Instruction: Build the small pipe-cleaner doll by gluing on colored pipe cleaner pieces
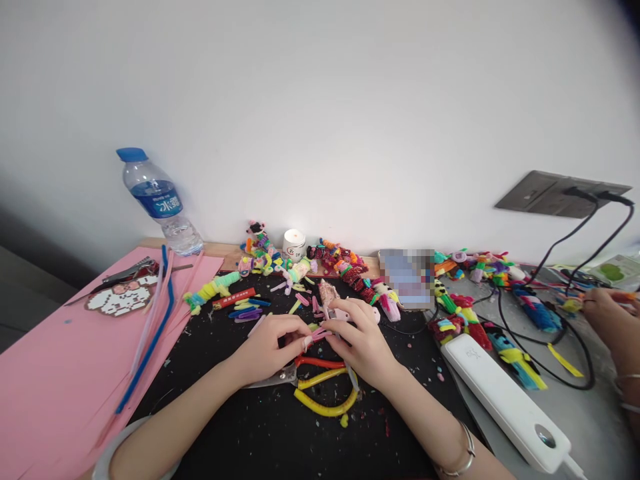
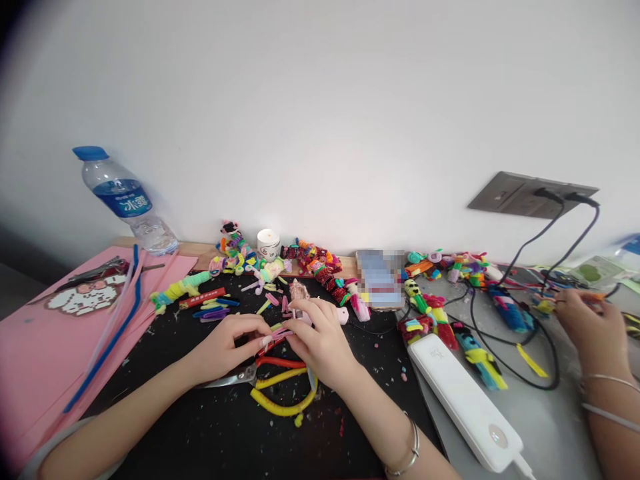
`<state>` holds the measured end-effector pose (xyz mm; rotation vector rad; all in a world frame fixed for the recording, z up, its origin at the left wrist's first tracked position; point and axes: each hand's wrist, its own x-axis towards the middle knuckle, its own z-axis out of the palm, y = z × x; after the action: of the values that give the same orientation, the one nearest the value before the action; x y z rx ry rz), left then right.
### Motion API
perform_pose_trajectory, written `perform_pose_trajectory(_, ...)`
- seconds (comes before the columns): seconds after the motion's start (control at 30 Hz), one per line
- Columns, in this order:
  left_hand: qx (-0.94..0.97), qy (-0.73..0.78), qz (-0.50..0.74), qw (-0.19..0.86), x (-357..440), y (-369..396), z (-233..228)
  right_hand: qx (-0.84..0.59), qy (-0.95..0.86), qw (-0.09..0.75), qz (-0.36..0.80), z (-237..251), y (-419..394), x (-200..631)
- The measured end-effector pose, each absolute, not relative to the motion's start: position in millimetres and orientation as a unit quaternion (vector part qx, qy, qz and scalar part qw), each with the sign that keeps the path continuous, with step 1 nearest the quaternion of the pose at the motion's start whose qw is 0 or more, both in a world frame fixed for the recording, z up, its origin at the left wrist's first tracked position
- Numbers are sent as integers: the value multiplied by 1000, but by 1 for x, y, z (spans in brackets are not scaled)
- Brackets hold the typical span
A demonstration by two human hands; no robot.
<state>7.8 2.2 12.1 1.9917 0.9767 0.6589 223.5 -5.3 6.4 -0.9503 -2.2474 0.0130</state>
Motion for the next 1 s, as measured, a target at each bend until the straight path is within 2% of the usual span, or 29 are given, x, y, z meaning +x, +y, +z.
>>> perform_pose_trajectory(0.63, 799, 386, 251, 385, 9, 1, 10, -374, -852, 365, 36, 7, -9, 221)
perform_pose_trajectory(0.87, 816, 366, 281, 348, 8, 1, 8, -386, -842, 374, 54, 6, -8, 221)
perform_pose_trajectory(1.0, 837, 354, 297, 293, 6, 0, 4, -390, -840, 372, 62, 5, -8, 221)
